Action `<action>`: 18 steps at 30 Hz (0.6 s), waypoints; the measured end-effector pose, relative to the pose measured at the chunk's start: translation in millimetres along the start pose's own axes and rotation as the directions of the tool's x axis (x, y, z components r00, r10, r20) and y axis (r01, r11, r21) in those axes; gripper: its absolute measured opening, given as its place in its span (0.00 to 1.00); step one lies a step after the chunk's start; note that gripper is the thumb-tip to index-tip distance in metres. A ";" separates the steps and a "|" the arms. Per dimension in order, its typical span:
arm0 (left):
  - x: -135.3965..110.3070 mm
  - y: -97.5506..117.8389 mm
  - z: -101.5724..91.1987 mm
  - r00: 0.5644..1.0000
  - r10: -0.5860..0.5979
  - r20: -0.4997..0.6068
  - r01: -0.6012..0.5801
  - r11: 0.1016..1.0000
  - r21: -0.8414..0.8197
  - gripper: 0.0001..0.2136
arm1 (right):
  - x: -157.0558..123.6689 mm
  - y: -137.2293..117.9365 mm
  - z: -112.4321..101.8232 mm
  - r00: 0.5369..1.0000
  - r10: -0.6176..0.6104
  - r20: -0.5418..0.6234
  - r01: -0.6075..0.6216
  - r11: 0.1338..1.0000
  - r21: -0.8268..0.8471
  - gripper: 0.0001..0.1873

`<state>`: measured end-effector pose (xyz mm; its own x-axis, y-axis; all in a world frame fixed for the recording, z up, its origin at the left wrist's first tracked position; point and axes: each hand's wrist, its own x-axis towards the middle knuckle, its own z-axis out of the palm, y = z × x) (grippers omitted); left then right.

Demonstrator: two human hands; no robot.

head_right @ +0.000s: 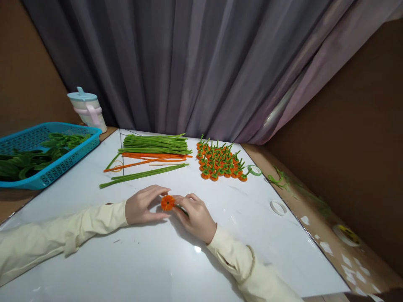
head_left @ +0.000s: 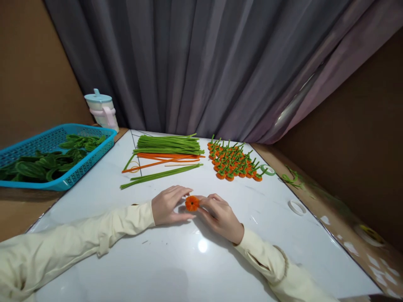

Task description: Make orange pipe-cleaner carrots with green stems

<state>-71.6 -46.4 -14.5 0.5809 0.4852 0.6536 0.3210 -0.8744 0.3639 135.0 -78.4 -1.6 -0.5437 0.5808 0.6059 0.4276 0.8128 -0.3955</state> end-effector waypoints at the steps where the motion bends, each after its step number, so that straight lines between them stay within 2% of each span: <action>1: 0.1 -0.2 0.7 1.000 0.015 0.012 -0.015 1.000 -0.008 0.17 | 0.1 -1.1 0.5 1.000 -0.011 -0.003 0.011 1.000 -0.004 0.10; 4: -0.3 -2.1 2.1 0.998 0.059 0.026 -0.058 0.997 -0.057 0.10 | -0.1 -3.1 1.3 1.000 -0.001 -0.024 0.001 1.000 -0.024 0.12; 9: -0.8 -2.2 2.6 0.998 0.066 0.022 -0.064 0.995 -0.076 0.22 | -5.0 -1.7 5.3 0.999 0.007 -0.045 -0.009 0.999 -0.051 0.11; 13: -1.3 -0.8 3.6 0.999 0.035 0.033 -0.031 0.993 -0.114 0.18 | -1.9 -0.6 -0.8 1.000 -0.013 -0.027 0.012 0.999 -0.053 0.10; 14: -1.4 -1.1 3.7 0.999 0.035 0.030 -0.030 0.989 -0.142 0.18 | 2.5 -0.2 -6.0 0.999 -0.027 0.023 0.028 0.999 -0.038 0.11; 16: -0.8 -2.5 3.3 0.999 0.029 0.026 -0.023 0.978 -0.210 0.17 | 16.5 1.1 -19.6 0.978 -0.071 0.197 0.068 0.997 0.018 0.12; 18: 1.0 -4.0 1.4 0.999 -0.003 0.042 0.014 0.963 -0.270 0.17 | 35.1 2.5 -33.5 0.897 -0.118 0.426 0.090 0.992 0.086 0.14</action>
<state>-71.3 -42.4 -16.2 0.6110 0.4872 0.6239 0.1156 -0.8346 0.5385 141.2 -57.5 41.9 -0.8456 0.4441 0.2962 0.3137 0.8624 -0.3973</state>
